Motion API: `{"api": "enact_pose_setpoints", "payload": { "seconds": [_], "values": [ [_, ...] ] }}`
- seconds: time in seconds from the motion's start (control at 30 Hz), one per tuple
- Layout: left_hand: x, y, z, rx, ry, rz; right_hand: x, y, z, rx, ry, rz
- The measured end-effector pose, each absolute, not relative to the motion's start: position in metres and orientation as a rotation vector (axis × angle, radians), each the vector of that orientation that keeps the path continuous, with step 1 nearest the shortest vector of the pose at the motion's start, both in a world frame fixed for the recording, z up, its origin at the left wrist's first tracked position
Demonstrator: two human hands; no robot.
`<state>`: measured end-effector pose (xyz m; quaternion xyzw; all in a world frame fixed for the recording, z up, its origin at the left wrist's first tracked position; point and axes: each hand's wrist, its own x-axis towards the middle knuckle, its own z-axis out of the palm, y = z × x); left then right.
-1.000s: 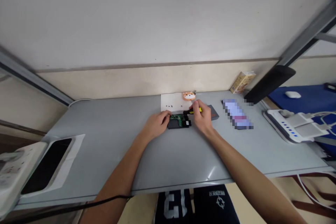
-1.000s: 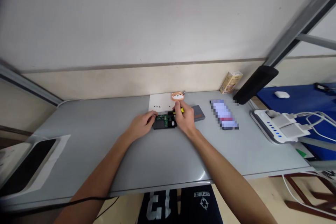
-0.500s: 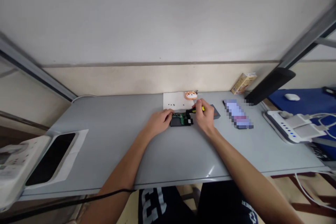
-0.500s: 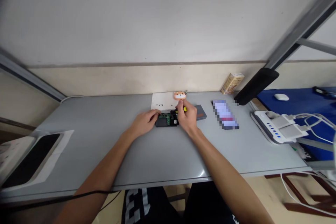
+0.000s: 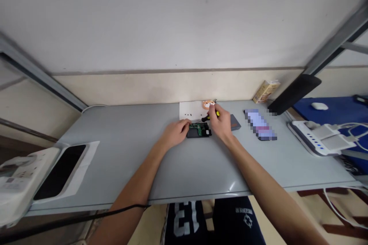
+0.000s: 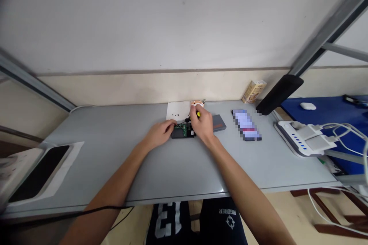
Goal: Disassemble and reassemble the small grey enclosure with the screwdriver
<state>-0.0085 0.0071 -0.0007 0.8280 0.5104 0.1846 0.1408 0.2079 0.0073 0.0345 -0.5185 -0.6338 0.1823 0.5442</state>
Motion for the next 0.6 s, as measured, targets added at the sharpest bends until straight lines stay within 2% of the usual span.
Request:
{"api": "enact_pose_setpoints", "payload": {
  "seconds": [0.23,0.47,0.6],
  "values": [
    [-0.007,0.007,0.0,2.399,1.489,0.531,0.178,0.041,0.046,-0.963,-1.528,0.677],
    [-0.006,0.012,-0.005,2.392,1.511,0.496,0.17,0.048,0.045,-0.503,-1.335,1.319],
    [-0.005,0.014,-0.003,2.387,1.509,0.473,0.169,0.041,0.044,-0.482,-1.091,1.366]
  ]
}}
